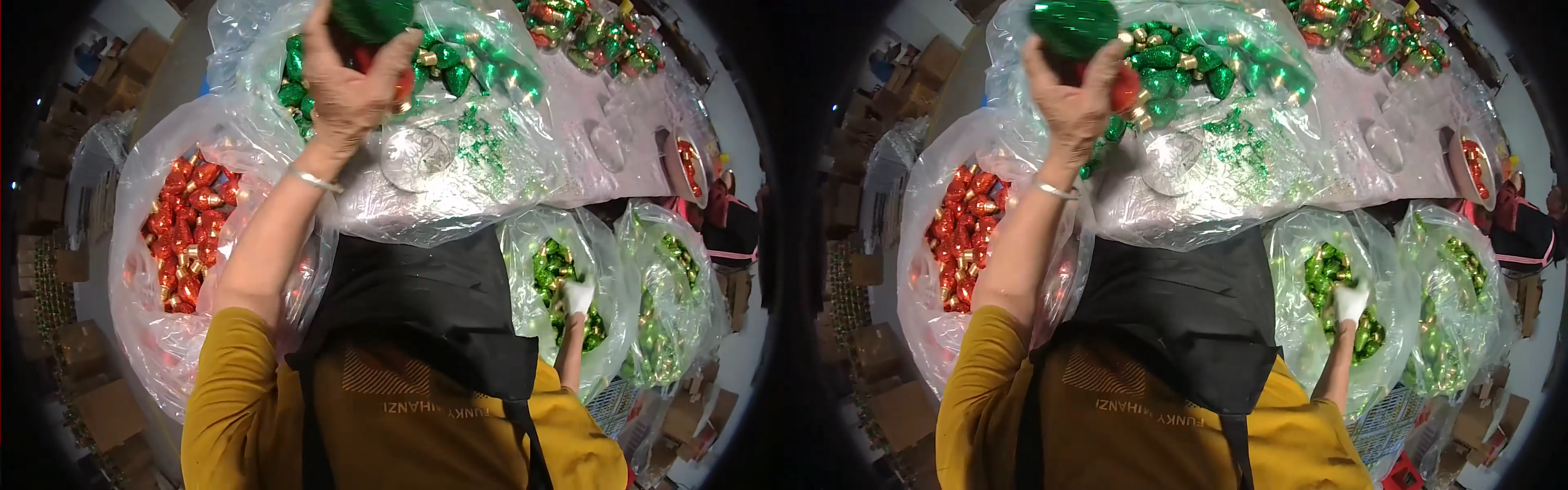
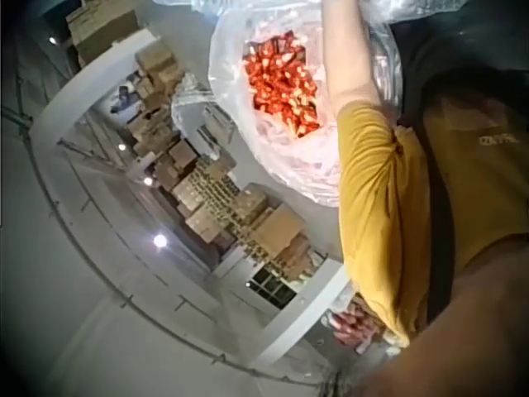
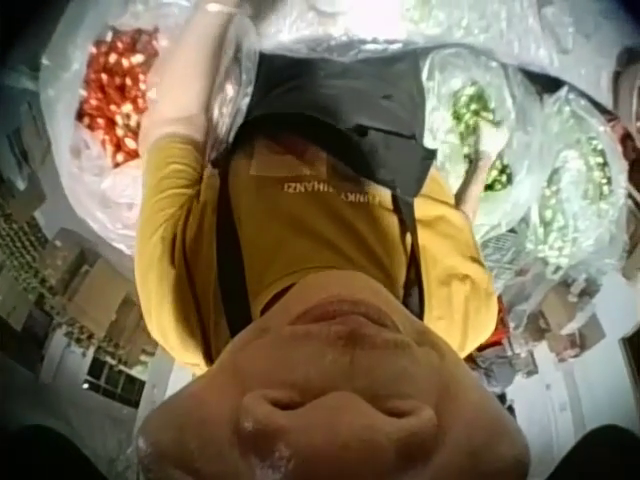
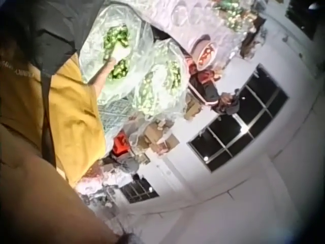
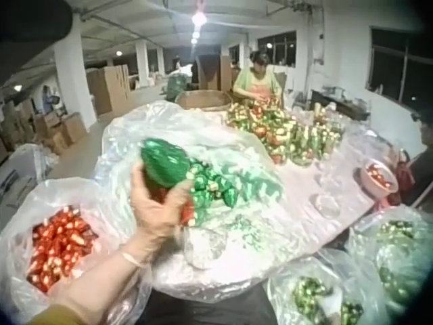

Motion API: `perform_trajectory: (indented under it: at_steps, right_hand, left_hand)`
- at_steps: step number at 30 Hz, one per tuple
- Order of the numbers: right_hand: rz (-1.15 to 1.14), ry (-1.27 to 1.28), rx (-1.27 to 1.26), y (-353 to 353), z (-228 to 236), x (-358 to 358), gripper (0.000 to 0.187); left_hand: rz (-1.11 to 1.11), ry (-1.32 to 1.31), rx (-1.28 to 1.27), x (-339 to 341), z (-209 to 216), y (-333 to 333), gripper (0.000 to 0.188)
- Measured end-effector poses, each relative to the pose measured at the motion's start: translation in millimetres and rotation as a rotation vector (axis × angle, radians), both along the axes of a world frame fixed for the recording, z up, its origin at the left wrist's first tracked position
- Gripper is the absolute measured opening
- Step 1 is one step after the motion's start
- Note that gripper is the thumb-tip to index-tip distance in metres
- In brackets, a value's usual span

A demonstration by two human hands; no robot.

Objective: Sorting red and green ornaments into separate plastic bags.

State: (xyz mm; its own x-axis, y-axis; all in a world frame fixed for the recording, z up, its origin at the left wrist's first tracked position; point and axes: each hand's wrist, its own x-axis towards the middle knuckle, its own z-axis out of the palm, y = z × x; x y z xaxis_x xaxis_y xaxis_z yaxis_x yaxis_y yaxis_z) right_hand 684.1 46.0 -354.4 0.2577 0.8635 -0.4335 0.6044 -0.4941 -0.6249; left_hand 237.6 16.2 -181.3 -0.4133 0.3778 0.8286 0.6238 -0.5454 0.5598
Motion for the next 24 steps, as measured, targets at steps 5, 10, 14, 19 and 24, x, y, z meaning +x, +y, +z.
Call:
perform_trajectory:
  at_steps: [5, 10, 14, 19, 24]
  right_hand:
    - [0.322, 0.589, 1.077, 10.6, 113.8, -141.3, 0.073]
    - [0.845, 0.675, 1.444, 11.1, 141.2, -260.3, 0.066]
    - [0.97, 0.534, 1.384, 17.5, 136.1, -303.6, 0.054]
    - [1.292, 0.03, 1.055, 35.3, 119.4, -303.6, 0.034]
    - [0.976, 0.401, 1.095, 20.7, 158.2, -285.9, 0.015]
  left_hand:
    - [-0.069, -0.041, -0.073, 9.6, -43.6, 25.5, 0.073]
    - [-0.03, 0.46, -0.657, -1.9, -35.6, -12.9, 0.056]
    - [-0.033, 0.649, -0.828, -16.7, -33.3, -40.6, 0.054]
    - [0.014, 0.494, -0.616, -26.0, -26.6, -65.1, 0.045]
    - [-0.107, 0.256, -0.47, -19.1, -36.6, -83.6, 0.035]
